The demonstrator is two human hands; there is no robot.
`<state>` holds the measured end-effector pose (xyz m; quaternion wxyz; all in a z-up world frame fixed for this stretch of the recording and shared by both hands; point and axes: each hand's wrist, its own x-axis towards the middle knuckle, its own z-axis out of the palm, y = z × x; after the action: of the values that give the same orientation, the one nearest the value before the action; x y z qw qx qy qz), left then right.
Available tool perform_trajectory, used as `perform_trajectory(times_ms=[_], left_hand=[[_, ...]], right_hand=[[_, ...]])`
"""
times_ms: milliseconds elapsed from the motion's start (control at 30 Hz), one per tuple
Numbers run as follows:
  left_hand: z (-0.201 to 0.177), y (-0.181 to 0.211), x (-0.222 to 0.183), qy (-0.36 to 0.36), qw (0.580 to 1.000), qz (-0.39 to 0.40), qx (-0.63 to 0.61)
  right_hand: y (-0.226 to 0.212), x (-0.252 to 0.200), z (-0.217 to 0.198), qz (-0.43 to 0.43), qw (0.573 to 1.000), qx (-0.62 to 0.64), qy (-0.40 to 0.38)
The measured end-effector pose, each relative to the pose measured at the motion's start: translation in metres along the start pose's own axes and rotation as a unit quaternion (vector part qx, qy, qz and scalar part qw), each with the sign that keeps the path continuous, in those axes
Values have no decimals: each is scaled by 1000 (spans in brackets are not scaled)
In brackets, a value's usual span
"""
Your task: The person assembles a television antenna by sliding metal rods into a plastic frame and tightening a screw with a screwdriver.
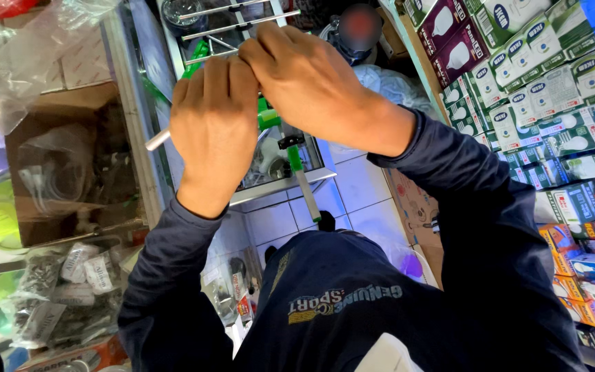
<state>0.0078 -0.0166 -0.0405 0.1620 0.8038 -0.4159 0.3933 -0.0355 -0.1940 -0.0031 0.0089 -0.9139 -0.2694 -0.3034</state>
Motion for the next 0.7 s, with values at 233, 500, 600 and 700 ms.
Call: perform_trajectory(times_ms=[233, 500, 600, 700], left_hand=[[-7, 1, 9, 31, 999, -14, -2], [-11, -4, 9, 38, 997, 41, -47], [-12, -2, 10, 51, 996, 56, -52], [-12, 0, 13, 61, 996, 62, -33]], right_hand=[[12, -8, -25, -19, 992, 124, 17], [24, -9, -47, -10, 960, 278, -23], [25, -8, -53, -3, 959, 279, -48], [17, -8, -47, 53, 961, 252, -101]])
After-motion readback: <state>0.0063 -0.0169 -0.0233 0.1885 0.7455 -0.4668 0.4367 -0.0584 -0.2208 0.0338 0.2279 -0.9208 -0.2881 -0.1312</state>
